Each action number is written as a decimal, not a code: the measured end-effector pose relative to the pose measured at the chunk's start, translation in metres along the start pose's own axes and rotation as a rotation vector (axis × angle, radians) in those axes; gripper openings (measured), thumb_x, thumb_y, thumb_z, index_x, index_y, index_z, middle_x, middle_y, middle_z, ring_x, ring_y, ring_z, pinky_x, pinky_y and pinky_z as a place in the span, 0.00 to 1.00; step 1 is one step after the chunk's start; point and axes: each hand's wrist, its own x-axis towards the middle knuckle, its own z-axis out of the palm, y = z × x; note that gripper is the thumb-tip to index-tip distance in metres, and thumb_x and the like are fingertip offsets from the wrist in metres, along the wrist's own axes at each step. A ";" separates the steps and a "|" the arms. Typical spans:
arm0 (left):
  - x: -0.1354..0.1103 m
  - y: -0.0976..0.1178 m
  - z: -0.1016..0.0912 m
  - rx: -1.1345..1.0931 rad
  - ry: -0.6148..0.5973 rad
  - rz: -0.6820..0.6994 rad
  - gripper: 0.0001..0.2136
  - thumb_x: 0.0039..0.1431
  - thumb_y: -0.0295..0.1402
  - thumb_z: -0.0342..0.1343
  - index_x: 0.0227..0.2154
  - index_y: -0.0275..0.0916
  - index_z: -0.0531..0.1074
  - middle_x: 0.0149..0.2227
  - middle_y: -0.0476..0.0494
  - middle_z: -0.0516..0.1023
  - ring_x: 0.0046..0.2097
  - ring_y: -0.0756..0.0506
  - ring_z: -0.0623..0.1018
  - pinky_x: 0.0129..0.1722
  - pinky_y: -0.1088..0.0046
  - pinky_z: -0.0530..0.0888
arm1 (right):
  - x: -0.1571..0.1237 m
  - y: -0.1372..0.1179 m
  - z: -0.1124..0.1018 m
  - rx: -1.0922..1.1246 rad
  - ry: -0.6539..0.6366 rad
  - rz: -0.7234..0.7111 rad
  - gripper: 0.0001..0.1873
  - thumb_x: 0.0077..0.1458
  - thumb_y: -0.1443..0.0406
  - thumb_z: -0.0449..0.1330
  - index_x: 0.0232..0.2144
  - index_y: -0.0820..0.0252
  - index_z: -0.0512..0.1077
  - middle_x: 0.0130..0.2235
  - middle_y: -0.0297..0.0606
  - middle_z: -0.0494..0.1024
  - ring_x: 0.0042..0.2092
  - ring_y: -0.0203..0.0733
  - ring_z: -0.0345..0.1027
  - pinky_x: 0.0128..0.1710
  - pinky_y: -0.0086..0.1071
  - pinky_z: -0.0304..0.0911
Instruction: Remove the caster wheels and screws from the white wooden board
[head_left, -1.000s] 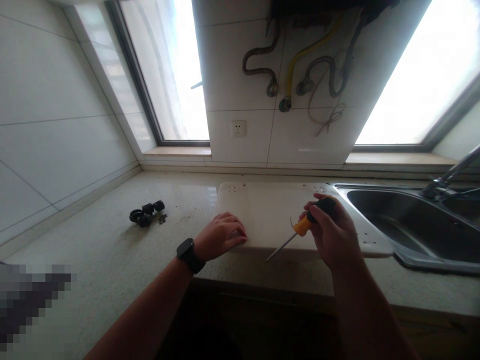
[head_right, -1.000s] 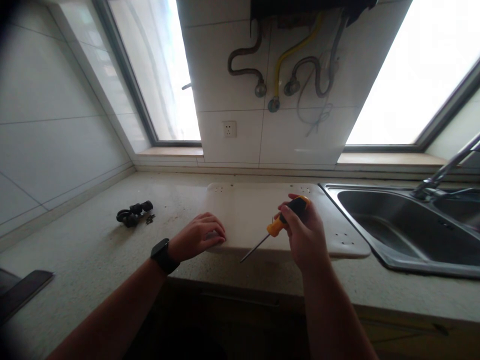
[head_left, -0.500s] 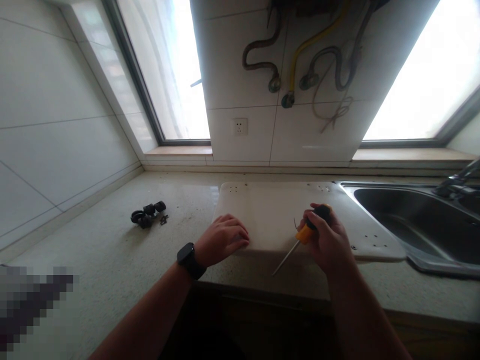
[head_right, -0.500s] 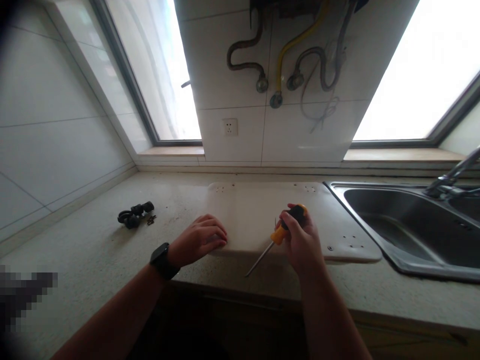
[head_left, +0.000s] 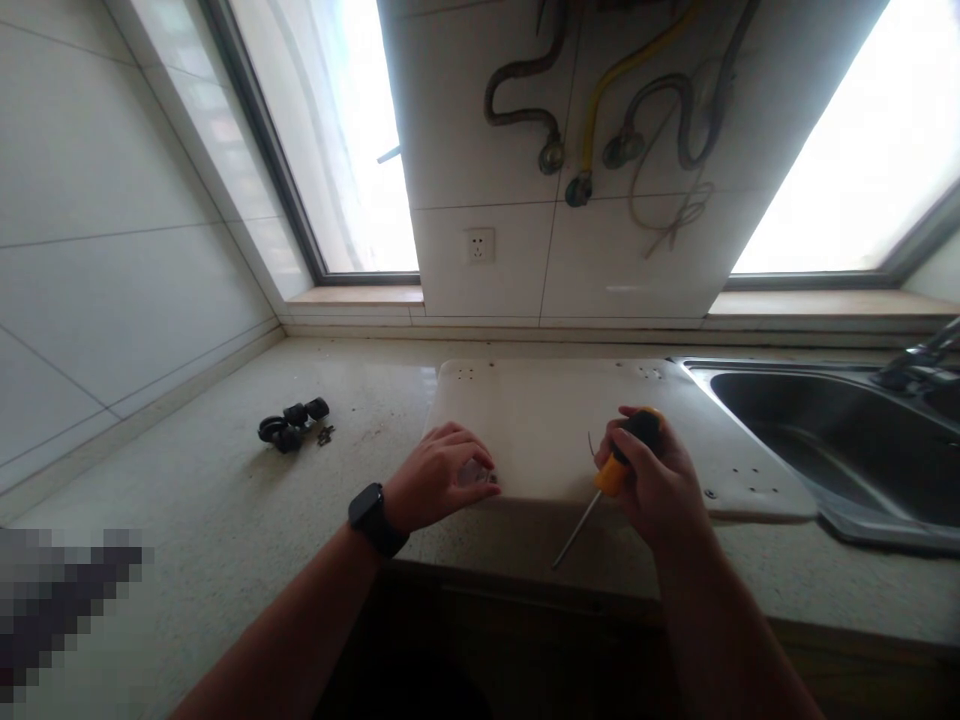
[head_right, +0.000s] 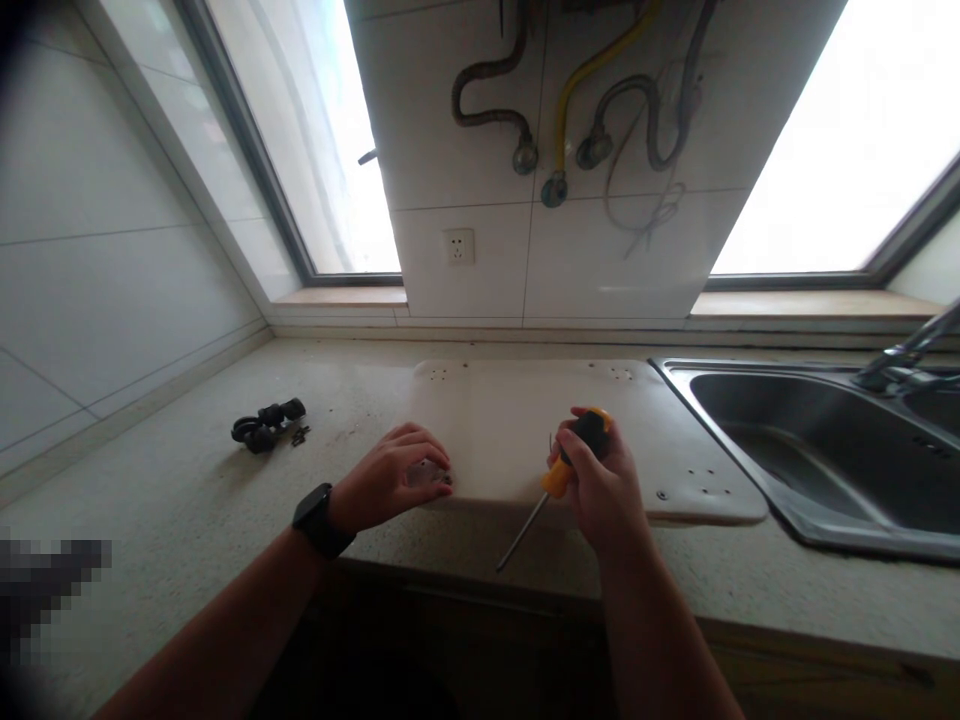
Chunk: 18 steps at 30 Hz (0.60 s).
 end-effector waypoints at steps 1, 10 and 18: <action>0.000 0.000 -0.001 -0.003 -0.016 0.009 0.13 0.60 0.42 0.68 0.42 0.41 0.80 0.45 0.42 0.82 0.51 0.39 0.75 0.56 0.58 0.69 | 0.000 0.000 0.000 0.000 0.001 -0.003 0.21 0.50 0.61 0.72 0.44 0.53 0.71 0.30 0.28 0.75 0.27 0.35 0.69 0.27 0.27 0.64; 0.000 0.001 -0.001 -0.035 -0.003 0.019 0.04 0.65 0.35 0.64 0.39 0.43 0.82 0.44 0.45 0.82 0.50 0.41 0.75 0.56 0.59 0.68 | -0.002 -0.001 0.000 0.006 -0.015 -0.004 0.21 0.50 0.61 0.71 0.44 0.52 0.70 0.30 0.27 0.73 0.26 0.34 0.67 0.24 0.28 0.62; 0.000 0.010 -0.002 -0.165 0.159 -0.047 0.05 0.66 0.35 0.63 0.38 0.41 0.80 0.41 0.44 0.81 0.48 0.43 0.76 0.53 0.63 0.72 | -0.003 -0.002 0.001 0.023 -0.023 -0.006 0.20 0.50 0.62 0.71 0.44 0.52 0.69 0.30 0.27 0.73 0.25 0.33 0.66 0.24 0.27 0.61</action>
